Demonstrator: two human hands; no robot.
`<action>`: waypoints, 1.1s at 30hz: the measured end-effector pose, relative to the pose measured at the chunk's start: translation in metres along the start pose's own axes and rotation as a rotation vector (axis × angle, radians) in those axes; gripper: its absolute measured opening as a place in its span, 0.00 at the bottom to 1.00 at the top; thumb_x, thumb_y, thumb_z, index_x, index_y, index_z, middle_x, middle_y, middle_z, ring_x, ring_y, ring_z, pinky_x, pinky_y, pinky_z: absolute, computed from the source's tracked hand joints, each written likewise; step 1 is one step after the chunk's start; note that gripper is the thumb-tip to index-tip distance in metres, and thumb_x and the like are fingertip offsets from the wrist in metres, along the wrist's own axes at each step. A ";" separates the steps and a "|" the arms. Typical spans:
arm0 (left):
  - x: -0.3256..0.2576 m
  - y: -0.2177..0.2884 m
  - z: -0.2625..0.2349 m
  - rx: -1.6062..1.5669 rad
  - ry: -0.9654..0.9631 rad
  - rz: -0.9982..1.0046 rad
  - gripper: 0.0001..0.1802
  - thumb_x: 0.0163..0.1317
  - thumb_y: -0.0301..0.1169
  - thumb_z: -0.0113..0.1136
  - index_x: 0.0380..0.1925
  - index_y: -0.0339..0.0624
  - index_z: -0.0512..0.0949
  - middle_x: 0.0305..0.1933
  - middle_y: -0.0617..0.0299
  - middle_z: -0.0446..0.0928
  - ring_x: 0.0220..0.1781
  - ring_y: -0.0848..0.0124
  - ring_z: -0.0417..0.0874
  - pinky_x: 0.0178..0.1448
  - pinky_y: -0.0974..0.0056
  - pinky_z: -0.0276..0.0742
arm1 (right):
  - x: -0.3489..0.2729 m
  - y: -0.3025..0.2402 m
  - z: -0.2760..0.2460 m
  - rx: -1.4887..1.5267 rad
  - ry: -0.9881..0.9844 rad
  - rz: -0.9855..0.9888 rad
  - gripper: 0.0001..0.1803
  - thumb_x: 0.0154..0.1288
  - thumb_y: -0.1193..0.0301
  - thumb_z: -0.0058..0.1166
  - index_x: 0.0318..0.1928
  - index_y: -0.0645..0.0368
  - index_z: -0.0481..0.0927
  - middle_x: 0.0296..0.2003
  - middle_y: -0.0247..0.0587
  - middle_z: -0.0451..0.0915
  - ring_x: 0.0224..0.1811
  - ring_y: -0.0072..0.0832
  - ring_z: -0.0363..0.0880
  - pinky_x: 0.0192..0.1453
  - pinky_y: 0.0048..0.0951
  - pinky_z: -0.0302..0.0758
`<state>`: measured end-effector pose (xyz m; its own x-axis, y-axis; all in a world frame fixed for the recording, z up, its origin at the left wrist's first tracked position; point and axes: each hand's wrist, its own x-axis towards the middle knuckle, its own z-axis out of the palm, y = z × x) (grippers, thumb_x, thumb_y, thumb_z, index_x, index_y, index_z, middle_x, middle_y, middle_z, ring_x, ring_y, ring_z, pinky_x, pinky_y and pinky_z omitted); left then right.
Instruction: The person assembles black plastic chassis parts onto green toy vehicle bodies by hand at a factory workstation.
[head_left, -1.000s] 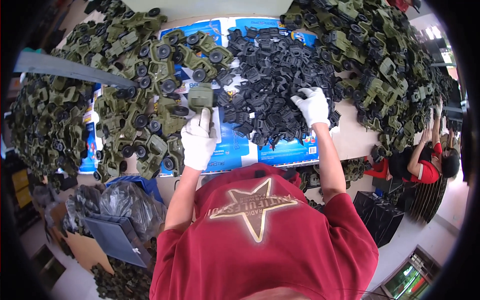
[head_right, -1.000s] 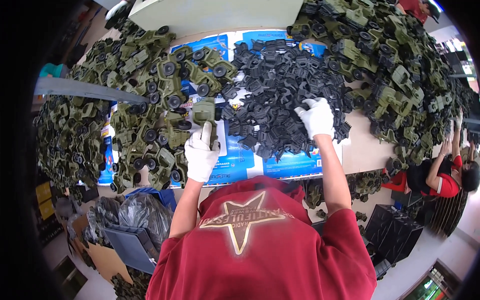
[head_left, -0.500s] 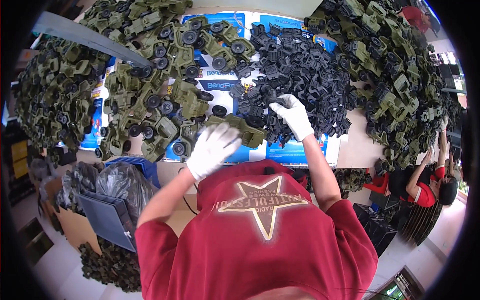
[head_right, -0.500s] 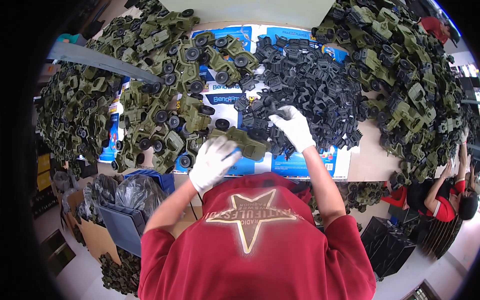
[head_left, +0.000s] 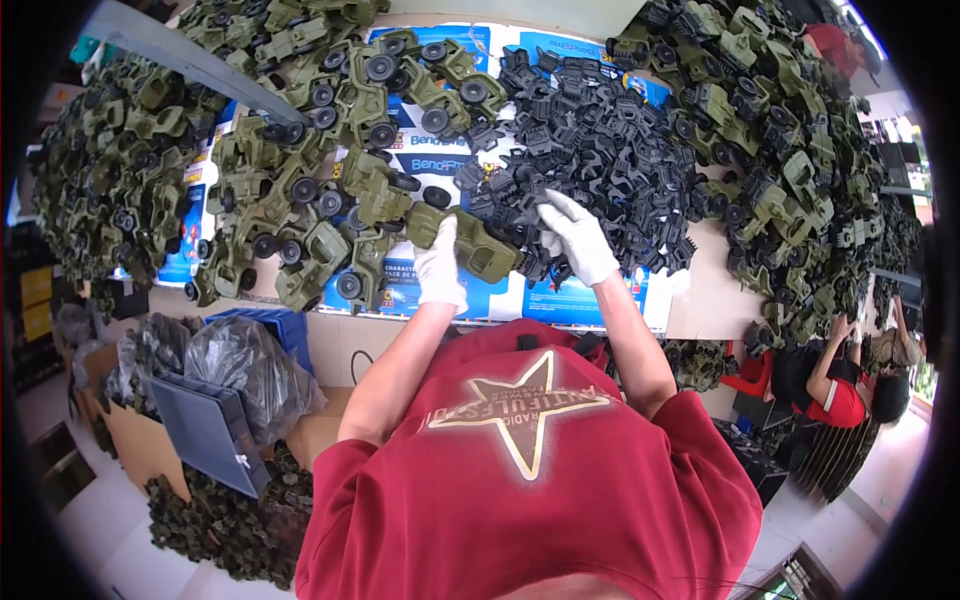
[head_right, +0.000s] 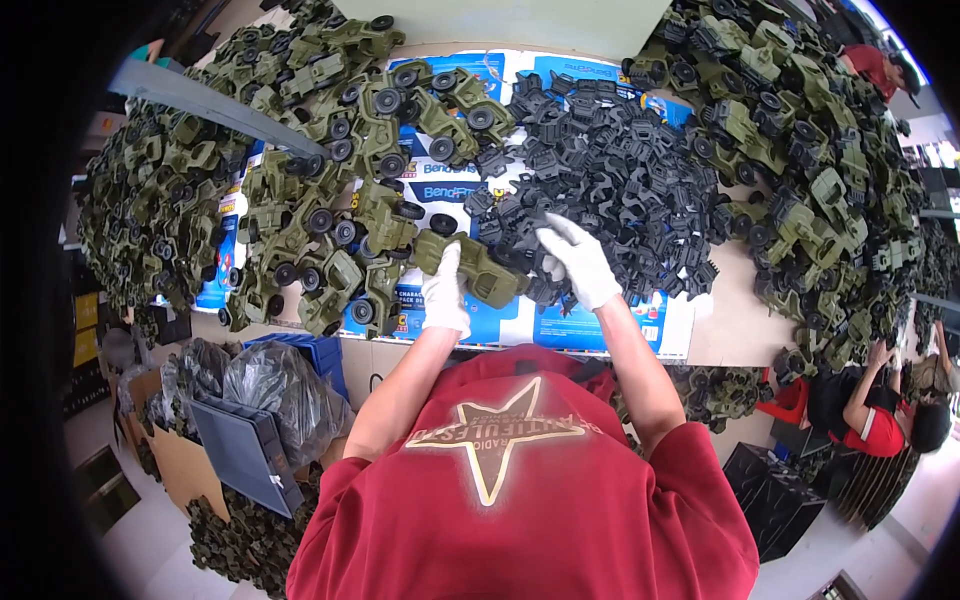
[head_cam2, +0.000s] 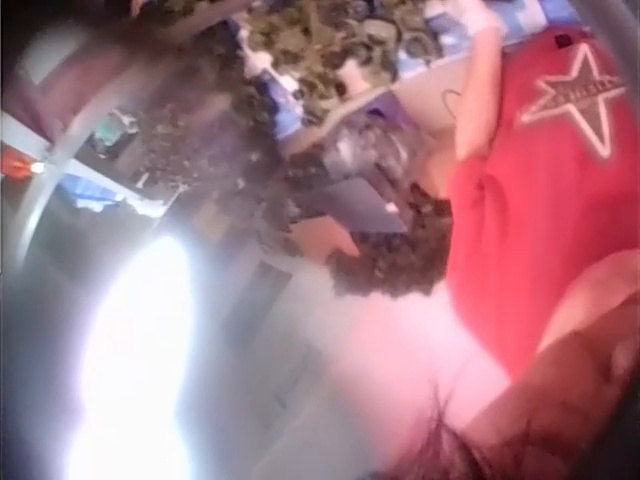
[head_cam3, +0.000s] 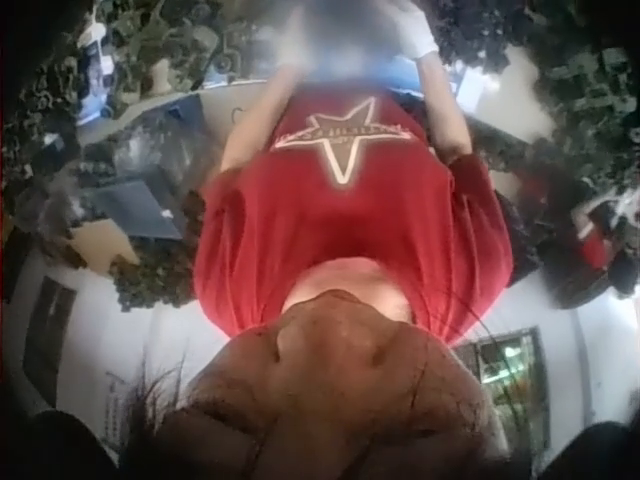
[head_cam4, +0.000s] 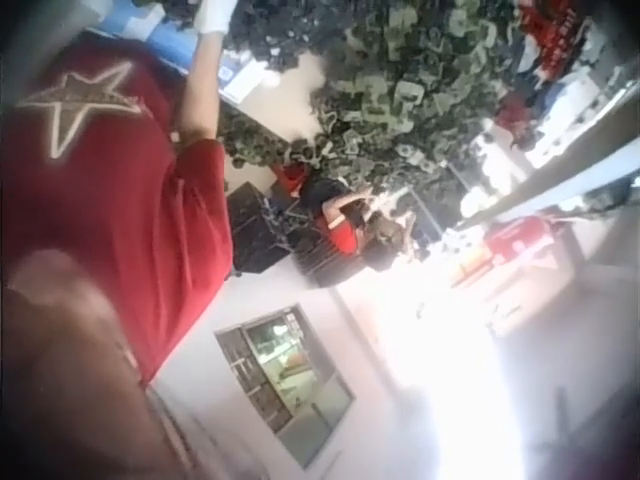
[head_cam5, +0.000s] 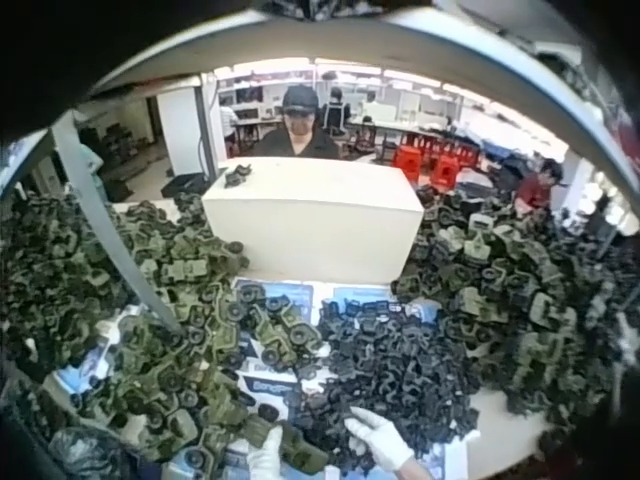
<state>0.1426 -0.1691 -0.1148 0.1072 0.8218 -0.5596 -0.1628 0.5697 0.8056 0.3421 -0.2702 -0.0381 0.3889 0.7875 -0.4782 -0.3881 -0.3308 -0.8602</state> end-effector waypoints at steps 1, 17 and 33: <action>-0.004 -0.001 0.004 -0.002 -0.038 0.098 0.33 0.63 0.41 0.68 0.64 0.38 0.70 0.62 0.62 0.76 0.55 0.71 0.78 0.58 0.63 0.75 | -0.002 -0.007 -0.001 0.014 0.036 -0.029 0.31 0.71 0.63 0.58 0.68 0.65 0.66 0.37 0.32 0.80 0.25 0.15 0.73 0.27 0.17 0.69; -0.073 0.105 0.043 0.405 -0.845 -0.009 0.42 0.49 0.31 0.77 0.65 0.39 0.68 0.55 0.61 0.80 0.55 0.75 0.80 0.60 0.66 0.77 | -0.006 -0.084 -0.001 0.088 -0.579 -0.144 0.40 0.72 0.46 0.49 0.70 0.68 0.65 0.65 0.45 0.71 0.69 0.32 0.67 0.73 0.33 0.63; -0.082 0.134 0.040 0.290 -0.838 -0.232 0.27 0.58 0.29 0.70 0.58 0.38 0.75 0.50 0.62 0.82 0.48 0.76 0.82 0.53 0.68 0.79 | -0.003 -0.061 -0.007 0.109 -0.471 -0.088 0.34 0.68 0.56 0.60 0.65 0.67 0.70 0.60 0.42 0.75 0.62 0.28 0.72 0.69 0.30 0.65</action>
<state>0.1513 -0.1594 0.0470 0.8016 0.3562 -0.4801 0.1923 0.6068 0.7713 0.3710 -0.2560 0.0140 0.0138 0.9680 -0.2505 -0.4655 -0.2155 -0.8584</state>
